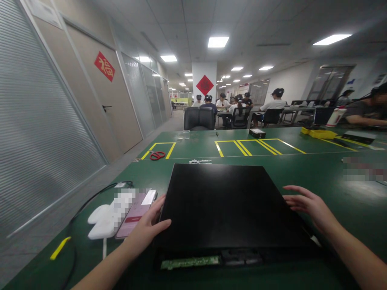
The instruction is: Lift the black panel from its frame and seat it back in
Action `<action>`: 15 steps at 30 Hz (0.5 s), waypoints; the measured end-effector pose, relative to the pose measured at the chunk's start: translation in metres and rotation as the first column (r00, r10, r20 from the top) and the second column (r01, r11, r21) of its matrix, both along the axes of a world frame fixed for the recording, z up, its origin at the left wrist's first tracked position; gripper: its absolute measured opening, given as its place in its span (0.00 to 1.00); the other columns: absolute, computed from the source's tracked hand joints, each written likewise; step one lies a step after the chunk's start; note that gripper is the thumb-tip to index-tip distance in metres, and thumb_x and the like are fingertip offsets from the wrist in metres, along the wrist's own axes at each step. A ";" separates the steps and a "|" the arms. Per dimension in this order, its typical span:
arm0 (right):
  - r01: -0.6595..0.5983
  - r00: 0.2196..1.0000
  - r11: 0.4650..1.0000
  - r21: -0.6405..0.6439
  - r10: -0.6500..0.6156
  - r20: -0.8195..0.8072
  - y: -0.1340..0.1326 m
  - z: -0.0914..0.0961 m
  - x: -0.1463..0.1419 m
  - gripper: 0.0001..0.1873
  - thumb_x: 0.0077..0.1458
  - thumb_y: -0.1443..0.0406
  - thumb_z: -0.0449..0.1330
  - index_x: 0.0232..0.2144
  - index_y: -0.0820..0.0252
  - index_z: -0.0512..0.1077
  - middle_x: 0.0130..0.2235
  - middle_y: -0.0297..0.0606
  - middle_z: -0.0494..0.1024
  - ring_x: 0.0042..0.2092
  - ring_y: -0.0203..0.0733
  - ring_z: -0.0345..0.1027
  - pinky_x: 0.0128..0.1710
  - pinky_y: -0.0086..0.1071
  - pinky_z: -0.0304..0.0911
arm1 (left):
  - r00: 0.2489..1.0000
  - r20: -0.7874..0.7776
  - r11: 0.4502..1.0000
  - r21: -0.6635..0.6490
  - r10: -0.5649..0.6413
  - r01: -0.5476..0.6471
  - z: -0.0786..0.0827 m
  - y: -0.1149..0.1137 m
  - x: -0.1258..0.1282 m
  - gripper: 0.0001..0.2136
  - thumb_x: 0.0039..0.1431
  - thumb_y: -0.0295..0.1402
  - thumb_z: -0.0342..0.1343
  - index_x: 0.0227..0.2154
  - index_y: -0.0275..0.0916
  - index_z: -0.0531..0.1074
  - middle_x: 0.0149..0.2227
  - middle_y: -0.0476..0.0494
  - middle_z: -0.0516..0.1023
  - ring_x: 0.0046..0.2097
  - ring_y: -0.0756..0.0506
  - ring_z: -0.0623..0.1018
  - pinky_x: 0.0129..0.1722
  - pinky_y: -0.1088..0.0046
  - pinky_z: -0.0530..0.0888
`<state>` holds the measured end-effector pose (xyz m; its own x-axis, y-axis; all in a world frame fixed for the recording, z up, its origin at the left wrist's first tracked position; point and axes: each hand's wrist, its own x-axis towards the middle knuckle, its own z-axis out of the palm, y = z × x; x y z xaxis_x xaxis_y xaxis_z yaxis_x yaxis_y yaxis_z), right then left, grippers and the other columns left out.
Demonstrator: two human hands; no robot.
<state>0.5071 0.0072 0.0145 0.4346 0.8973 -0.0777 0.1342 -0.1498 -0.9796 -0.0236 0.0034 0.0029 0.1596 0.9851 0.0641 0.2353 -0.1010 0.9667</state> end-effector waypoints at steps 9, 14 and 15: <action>0.003 1.000 0.998 0.058 -0.004 0.019 0.000 0.000 -0.003 0.23 0.40 0.54 0.70 0.41 0.51 0.80 0.41 0.44 0.89 0.41 0.53 0.83 0.39 0.42 0.76 | 0.999 -0.045 0.998 0.055 0.014 -0.011 -0.007 0.001 0.000 0.40 0.56 0.56 0.72 0.70 0.48 0.74 0.79 0.39 0.62 0.81 0.26 0.52 0.79 0.45 0.48; -0.012 0.998 0.997 0.075 0.008 0.060 0.000 -0.002 -0.003 0.22 0.41 0.55 0.70 0.41 0.51 0.80 0.40 0.44 0.89 0.40 0.52 0.83 0.37 0.41 0.76 | 0.998 -0.065 1.000 0.018 -0.012 0.014 -0.005 -0.001 0.003 0.38 0.57 0.57 0.71 0.69 0.49 0.75 0.78 0.39 0.65 0.79 0.25 0.57 0.79 0.43 0.51; -0.011 0.998 0.997 0.075 0.006 0.068 0.000 -0.003 -0.003 0.21 0.41 0.55 0.70 0.40 0.51 0.80 0.39 0.44 0.89 0.39 0.52 0.83 0.37 0.41 0.76 | 0.996 -0.081 0.999 0.034 -0.022 0.025 -0.007 0.000 0.003 0.38 0.58 0.57 0.70 0.68 0.49 0.75 0.77 0.39 0.66 0.79 0.25 0.57 0.78 0.42 0.51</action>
